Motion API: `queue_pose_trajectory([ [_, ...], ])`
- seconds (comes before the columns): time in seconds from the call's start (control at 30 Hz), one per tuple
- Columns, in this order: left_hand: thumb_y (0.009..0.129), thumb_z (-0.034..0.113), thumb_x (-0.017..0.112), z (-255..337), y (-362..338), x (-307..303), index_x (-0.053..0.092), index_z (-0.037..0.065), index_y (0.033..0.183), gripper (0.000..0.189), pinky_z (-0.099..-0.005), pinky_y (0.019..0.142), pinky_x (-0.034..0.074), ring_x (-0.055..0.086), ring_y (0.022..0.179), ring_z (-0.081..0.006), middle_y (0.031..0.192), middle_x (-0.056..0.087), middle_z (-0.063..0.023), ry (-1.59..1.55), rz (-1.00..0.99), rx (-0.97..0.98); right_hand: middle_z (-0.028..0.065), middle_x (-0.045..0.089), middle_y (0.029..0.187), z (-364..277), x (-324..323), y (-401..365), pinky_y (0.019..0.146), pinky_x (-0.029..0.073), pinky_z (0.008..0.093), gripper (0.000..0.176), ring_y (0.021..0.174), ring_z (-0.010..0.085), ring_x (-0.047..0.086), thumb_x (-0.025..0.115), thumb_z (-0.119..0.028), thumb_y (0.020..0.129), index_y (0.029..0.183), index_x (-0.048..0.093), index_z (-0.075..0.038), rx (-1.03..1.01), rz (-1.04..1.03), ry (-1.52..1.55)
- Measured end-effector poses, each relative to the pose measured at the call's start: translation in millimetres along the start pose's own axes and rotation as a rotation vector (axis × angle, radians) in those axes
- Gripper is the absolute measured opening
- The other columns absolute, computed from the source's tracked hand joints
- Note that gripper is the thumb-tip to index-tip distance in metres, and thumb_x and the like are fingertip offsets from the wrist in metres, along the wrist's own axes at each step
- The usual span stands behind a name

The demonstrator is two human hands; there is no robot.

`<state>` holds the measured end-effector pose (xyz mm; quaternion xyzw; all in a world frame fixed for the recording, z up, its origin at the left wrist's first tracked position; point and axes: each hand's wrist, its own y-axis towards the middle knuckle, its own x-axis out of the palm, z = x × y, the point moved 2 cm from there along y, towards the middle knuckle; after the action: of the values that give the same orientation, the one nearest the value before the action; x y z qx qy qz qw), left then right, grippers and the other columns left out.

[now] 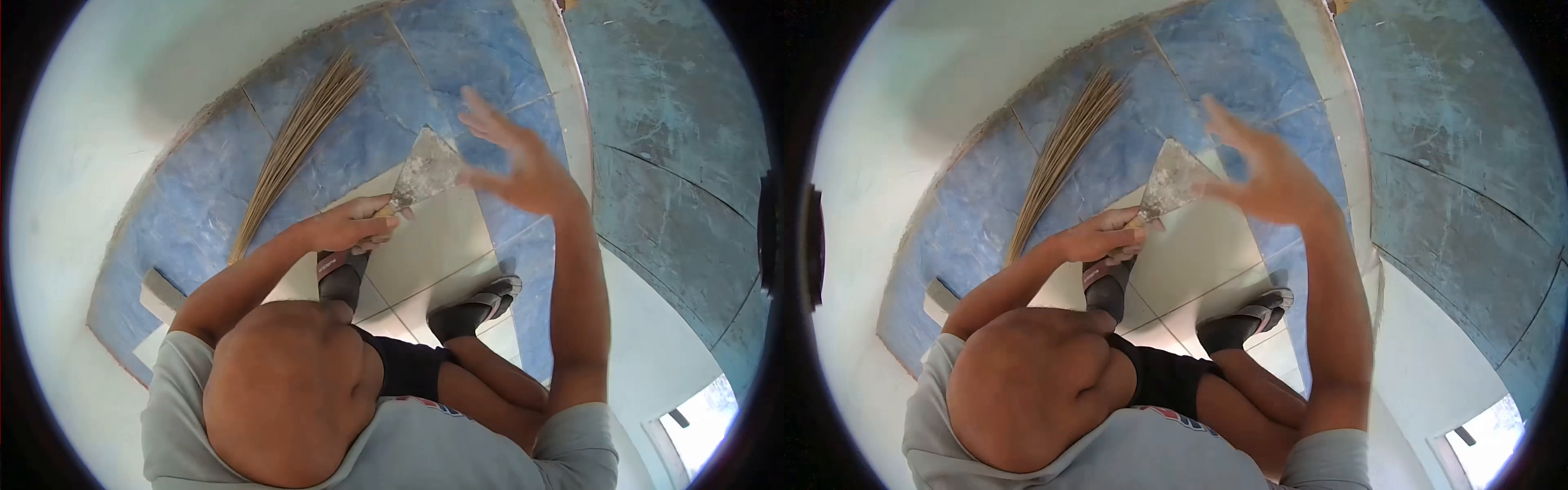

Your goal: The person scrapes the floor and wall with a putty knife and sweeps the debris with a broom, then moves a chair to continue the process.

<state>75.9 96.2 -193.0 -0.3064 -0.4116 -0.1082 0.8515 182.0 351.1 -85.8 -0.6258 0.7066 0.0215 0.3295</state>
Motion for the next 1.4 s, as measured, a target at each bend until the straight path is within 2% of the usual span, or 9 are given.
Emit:
queue_pose_trajectory([
  [0.03, 0.112, 0.029, 0.047, -4, -2, -5, 0.051, 0.012, 0.134, 0.028, -0.0234, 0.054, 0.03, 0.033, 0.063, -0.0049, 0.077, 0.036, 0.0066, 0.04, -0.014, -0.024, 0.0204, 0.066, 0.135, 23, 0, 4, 0.108, 0.048, 0.0398, 0.081, 0.127, 0.0326, 0.063, 0.081, -0.036, 0.088, 0.151, 0.046, -0.002, 0.067, 0.116, 0.182],
  [0.3, 0.111, 0.038, 0.047, -33, -14, -21, 0.055, 0.004, 0.111, 0.035, -0.0234, 0.048, 0.03, 0.032, 0.057, -0.0047, 0.072, 0.036, 0.0072, 0.08, 0.213, -0.096, 0.0232, 0.067, 0.133, 44, 131, 14, 0.105, 0.048, 0.0377, 0.062, 0.125, 0.0337, 0.063, 0.07, -0.035, 0.097, 0.141, 0.054, 0.005, 0.248, -0.067, 0.362],
  [0.33, 0.111, 0.038, 0.047, -30, -20, -18, 0.055, 0.004, 0.109, 0.035, -0.0247, 0.046, 0.036, 0.039, 0.052, -0.0055, 0.072, 0.042, 0.0054, 0.162, 0.283, 0.017, 0.0185, 0.067, 0.133, 42, 126, 14, 0.104, 0.047, 0.0327, 0.047, 0.12, 0.0187, 0.062, 0.067, -0.024, 0.1, 0.14, 0.059, -0.001, 0.099, 0.059, 0.318],
  [0.53, 0.107, 0.032, 0.051, -8, -52, -67, 0.061, 0.002, 0.095, 0.034, -0.0294, 0.047, 0.048, 0.064, 0.056, -0.0134, 0.07, 0.063, -0.0068, 0.555, 0.737, -0.141, 0.026, 0.047, 0.155, 175, 90, -57, 0.115, 0.04, 0.0456, 0.053, 0.143, 0.0413, 0.046, 0.065, -0.03, 0.1, 0.146, 0.055, -0.004, 0.366, 0.714, -0.341],
  [0.77, 0.099, 0.04, 0.06, 81, 25, -91, 0.066, -0.001, 0.085, 0.043, -0.0472, 0.075, 0.055, 0.071, 0.068, -0.0371, 0.069, 0.069, -0.016, 1.127, 0.822, -0.238, 0.025, 0.028, 0.165, 216, 155, -144, 0.118, 0.03, 0.0608, 0.053, 0.15, 0.0451, 0.033, 0.059, -0.027, 0.101, 0.151, 0.051, -0.011, 0.595, 0.814, -0.267],
  [0.97, 0.099, 0.03, 0.061, 76, -16, -87, 0.066, 0.004, 0.118, 0.033, -0.0484, 0.087, 0.054, 0.071, 0.094, -0.0411, 0.099, 0.071, -0.0266, 1.268, 0.954, -0.255, 0.0214, 0.029, 0.167, 224, 175, -136, 0.119, 0.025, 0.0625, 0.056, 0.152, 0.0422, 0.029, 0.052, -0.031, 0.102, 0.155, 0.046, -0.014, 0.621, 0.921, -0.412],
  [1.07, 0.099, 0.019, 0.062, 71, -13, -73, 0.06, 0.0, 0.127, 0.033, -0.0496, 0.074, 0.056, 0.071, 0.079, -0.0426, 0.118, 0.064, -0.0325, 1.642, 0.789, 0.264, 0.0198, 0.03, 0.167, 219, 177, -127, 0.121, 0.022, 0.0624, 0.056, 0.153, 0.0404, 0.028, 0.049, -0.033, 0.103, 0.156, 0.046, -0.015, 0.652, 0.943, -0.49],
  [1.13, 0.098, 0.016, 0.06, 80, 20, -52, 0.057, 0.004, 0.136, 0.04, -0.0528, 0.09, 0.055, 0.067, 0.103, -0.0468, 0.137, 0.054, -0.0332, 1.704, 0.756, -0.206, 0.0186, 0.03, 0.167, 217, 176, -128, 0.122, 0.019, 0.0618, 0.057, 0.154, 0.0392, 0.028, 0.047, -0.034, 0.102, 0.156, 0.046, -0.016, 0.647, 0.964, -0.502],
  [1.4, 0.101, 0.016, 0.05, 85, 85, -40, 0.055, 0.014, 0.146, 0.045, -0.0512, 0.091, 0.058, 0.069, 0.103, -0.0463, 0.152, 0.045, -0.0262, 1.964, 0.45, -0.217, 0.0146, 0.029, 0.168, 221, 177, -129, 0.123, 0.019, 0.0599, 0.057, 0.155, 0.0364, 0.026, 0.044, -0.037, 0.103, 0.158, 0.044, -0.02, 0.706, 0.955, -0.506],
])
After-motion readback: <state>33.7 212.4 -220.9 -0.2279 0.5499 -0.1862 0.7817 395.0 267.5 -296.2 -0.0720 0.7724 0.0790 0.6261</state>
